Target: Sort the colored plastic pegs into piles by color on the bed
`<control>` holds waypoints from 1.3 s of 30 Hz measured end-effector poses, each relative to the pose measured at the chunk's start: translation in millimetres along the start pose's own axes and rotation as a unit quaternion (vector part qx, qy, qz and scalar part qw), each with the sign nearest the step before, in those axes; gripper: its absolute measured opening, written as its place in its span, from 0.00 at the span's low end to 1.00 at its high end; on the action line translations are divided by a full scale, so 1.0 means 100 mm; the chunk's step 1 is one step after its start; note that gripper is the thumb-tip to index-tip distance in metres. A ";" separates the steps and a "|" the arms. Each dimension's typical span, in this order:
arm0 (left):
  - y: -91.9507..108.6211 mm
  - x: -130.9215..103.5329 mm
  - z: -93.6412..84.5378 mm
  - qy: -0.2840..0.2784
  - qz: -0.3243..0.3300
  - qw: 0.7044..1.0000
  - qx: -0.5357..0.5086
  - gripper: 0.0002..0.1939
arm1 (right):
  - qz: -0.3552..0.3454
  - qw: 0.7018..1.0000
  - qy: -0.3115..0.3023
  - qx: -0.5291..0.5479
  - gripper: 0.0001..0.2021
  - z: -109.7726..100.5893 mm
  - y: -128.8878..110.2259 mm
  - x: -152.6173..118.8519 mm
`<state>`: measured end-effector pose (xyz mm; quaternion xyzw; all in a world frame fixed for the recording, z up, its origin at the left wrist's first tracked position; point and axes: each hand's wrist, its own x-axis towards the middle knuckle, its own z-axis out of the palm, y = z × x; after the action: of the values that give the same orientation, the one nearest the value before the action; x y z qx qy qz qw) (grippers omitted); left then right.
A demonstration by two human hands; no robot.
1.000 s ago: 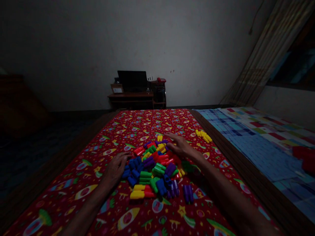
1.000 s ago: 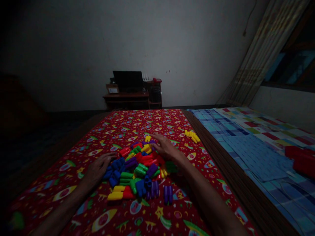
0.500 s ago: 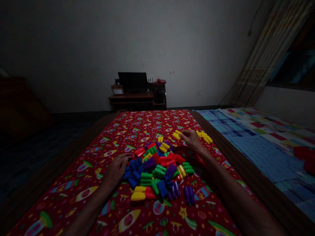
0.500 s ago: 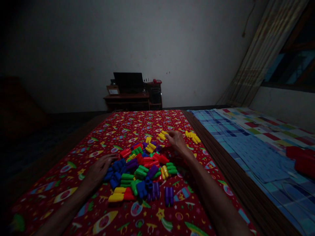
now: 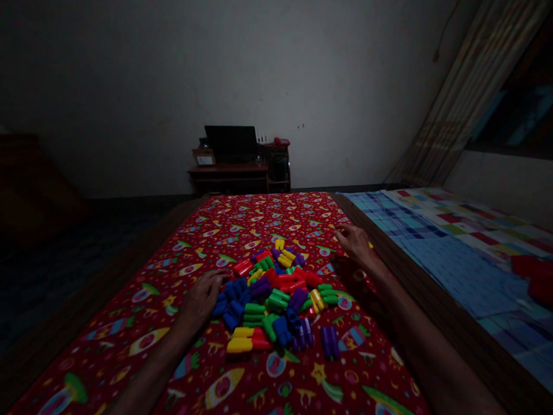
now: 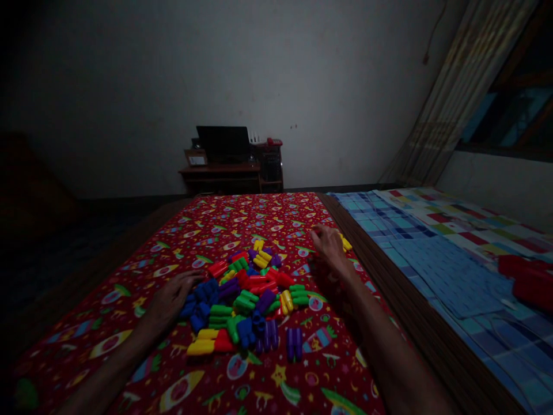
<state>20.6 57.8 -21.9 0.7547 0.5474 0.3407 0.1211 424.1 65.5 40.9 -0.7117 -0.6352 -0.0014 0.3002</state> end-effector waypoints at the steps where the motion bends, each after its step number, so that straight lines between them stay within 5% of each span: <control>1: 0.01 0.00 0.00 0.001 0.000 1.000 -0.001 0.27 | -0.041 0.998 -0.023 0.051 0.16 0.08 -0.14 -0.02; 5: 0.03 -0.01 -0.03 -0.004 -0.001 1.000 -0.003 0.26 | -0.178 0.967 -0.117 0.142 0.15 0.45 -0.68 -0.17; 9: 0.04 -0.02 -0.04 -0.004 0.004 1.000 -0.008 0.25 | -0.207 0.958 -0.159 0.119 0.10 0.59 -0.85 -0.24; 13: 0.03 -0.01 -0.02 -0.004 0.002 1.000 -0.013 0.24 | -0.165 0.978 -0.081 0.102 0.11 0.34 -0.56 -0.09; 18: 0.00 -0.01 0.00 -0.002 -0.004 1.000 -0.013 0.25 | -0.017 0.997 -0.020 -0.068 0.13 -0.04 0.03 0.08; 22: 0.02 -0.02 -0.01 0.000 -0.003 1.000 -0.008 0.25 | 0.060 0.990 -0.022 -0.125 0.15 -0.11 0.33 0.05; 25: 0.05 -0.02 -0.02 -0.002 -0.002 1.000 -0.007 0.25 | 0.055 0.993 0.024 -0.097 0.16 -0.09 0.36 0.06; 29: 0.06 -0.02 -0.03 0.007 0.005 1.000 0.002 0.25 | -0.026 0.998 0.045 0.038 0.15 0.01 0.04 0.17; 32: 0.02 -0.01 0.00 0.006 0.011 1.000 0.004 0.25 | -0.110 0.985 -0.071 0.112 0.15 0.24 -0.42 0.28; 35: -0.03 -0.01 0.03 0.009 0.010 1.000 -0.001 0.25 | -0.192 0.962 -0.187 0.053 0.11 0.56 -0.87 0.36; 39: -0.07 -0.01 0.06 0.015 0.006 1.000 -0.009 0.24 | -0.191 0.956 -0.223 -0.007 0.14 0.88 -1.16 0.38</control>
<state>19.4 61.0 -30.3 0.7515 0.5416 0.3576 0.1182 293.3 139.2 32.8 -0.5612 -0.8101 0.0955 0.1400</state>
